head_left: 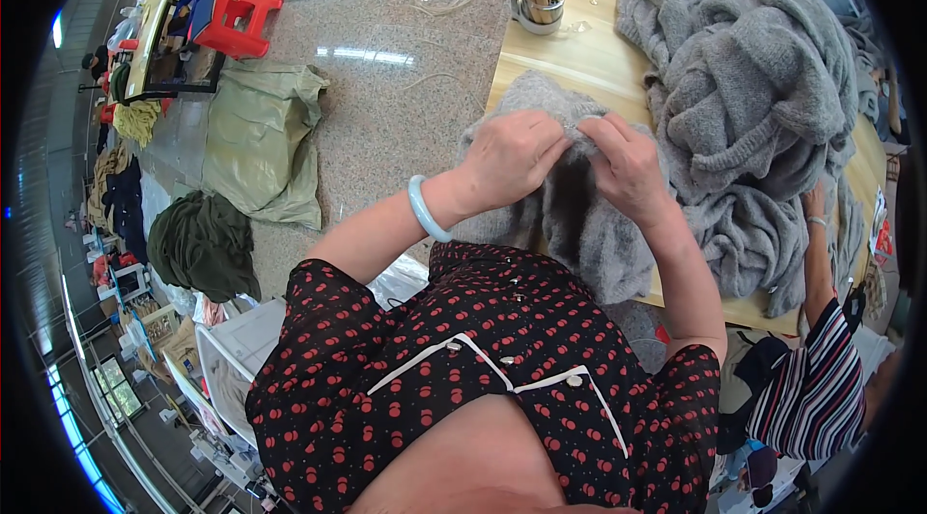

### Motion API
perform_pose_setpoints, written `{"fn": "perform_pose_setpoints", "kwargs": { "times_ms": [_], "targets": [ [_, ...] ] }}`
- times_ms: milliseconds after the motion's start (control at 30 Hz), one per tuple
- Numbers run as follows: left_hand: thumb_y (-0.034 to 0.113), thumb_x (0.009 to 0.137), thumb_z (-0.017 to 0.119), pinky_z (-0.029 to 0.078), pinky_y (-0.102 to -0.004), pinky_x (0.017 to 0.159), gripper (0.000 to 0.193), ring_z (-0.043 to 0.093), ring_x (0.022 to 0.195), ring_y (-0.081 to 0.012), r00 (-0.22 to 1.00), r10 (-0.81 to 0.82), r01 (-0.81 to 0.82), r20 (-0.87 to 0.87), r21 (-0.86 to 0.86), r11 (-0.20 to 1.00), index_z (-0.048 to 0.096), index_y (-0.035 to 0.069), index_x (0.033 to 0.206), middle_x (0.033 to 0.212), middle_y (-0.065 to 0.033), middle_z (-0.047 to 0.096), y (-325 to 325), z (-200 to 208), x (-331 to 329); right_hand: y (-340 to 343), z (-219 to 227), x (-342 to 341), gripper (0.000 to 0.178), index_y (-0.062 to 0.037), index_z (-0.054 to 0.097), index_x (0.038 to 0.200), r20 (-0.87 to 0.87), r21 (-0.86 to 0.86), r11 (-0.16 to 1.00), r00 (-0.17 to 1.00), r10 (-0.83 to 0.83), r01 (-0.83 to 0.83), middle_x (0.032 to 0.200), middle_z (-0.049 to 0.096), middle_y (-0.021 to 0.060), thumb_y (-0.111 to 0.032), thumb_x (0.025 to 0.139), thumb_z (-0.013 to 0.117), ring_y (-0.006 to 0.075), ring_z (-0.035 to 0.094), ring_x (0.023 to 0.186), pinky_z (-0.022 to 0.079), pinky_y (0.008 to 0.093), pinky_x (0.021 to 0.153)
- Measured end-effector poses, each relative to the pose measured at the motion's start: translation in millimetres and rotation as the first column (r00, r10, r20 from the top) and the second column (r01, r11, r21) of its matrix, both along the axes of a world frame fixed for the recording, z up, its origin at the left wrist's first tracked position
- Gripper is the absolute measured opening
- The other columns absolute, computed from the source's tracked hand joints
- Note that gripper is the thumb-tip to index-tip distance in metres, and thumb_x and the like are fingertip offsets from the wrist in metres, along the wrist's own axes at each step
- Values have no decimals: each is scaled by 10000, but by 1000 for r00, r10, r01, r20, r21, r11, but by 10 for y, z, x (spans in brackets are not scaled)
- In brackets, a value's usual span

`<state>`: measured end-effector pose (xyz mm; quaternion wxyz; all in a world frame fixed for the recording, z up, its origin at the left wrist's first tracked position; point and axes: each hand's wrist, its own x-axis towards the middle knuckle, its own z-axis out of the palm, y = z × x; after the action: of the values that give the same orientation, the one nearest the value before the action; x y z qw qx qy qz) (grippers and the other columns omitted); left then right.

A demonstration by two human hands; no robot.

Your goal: Inspect a knitted garment for loose threads or defects and manually remove them.

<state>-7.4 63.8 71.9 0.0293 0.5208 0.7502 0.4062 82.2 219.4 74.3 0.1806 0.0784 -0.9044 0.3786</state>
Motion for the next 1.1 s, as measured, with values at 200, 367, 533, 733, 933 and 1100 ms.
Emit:
{"fn": "perform_pose_setpoints", "kwargs": {
  "times_ms": [200, 367, 533, 733, 933, 1100],
  "targets": [
    [17, 724, 571, 378, -362, 485, 113, 470, 540, -286, 987, 162, -159, -7, 168, 973, 485, 15, 651, 584, -116, 446, 79, -111, 152, -122, -191, -24, 320, -13, 519, 914, -148, -27, 990, 979, -142, 140, 768, 514, 131, 75, 607, 508, 306, 532, 647, 449, 360, 555],
    [14, 720, 567, 369, -361, 475, 116, 453, 522, -277, 967, 253, -246, -2, 225, 943, 483, 21, 640, 577, -113, 435, 133, -153, 228, -162, -242, -51, 333, -13, 519, 921, -164, -58, 983, 970, -181, 174, 774, 524, 131, 76, 601, 507, 303, 533, 634, 449, 362, 545],
    [30, 723, 570, 368, -360, 478, 131, 446, 524, -279, 989, 133, -123, -59, 156, 980, 474, 22, 634, 583, -110, 427, 55, -95, 164, -83, -164, 4, 336, -19, 529, 913, -86, -89, 993, 992, -88, 80, 768, 534, 131, 74, 590, 522, 299, 538, 642, 452, 352, 555],
    [48, 771, 573, 423, -284, 546, 47, 539, 615, -223, 923, 133, -206, 360, 171, 964, 567, 1, 770, 705, -120, 543, 19, 22, 112, -167, -136, -35, 272, -12, 560, 863, -93, -235, 949, 967, -239, 212, 741, 543, 125, 69, 604, 545, 259, 540, 625, 441, 308, 560],
    [69, 811, 553, 449, -260, 594, 116, 582, 692, -171, 977, -86, 66, 194, 108, 992, 601, 2, 892, 780, -101, 608, 8, 71, -186, -128, -63, 5, 248, -4, 566, 852, 2, -255, 949, 982, -190, 185, 734, 543, 109, 84, 625, 523, 220, 528, 638, 418, 274, 590],
    [105, 799, 560, 446, -279, 570, 117, 558, 597, -181, 737, -4, -34, 676, 43, 998, 580, -9, 814, 675, -104, 582, 137, -43, -197, -99, -96, -49, 278, -4, 577, 889, -184, -58, 974, 956, -226, 219, 738, 548, 106, 86, 629, 533, 194, 520, 610, 413, 238, 572]
  ]
}}
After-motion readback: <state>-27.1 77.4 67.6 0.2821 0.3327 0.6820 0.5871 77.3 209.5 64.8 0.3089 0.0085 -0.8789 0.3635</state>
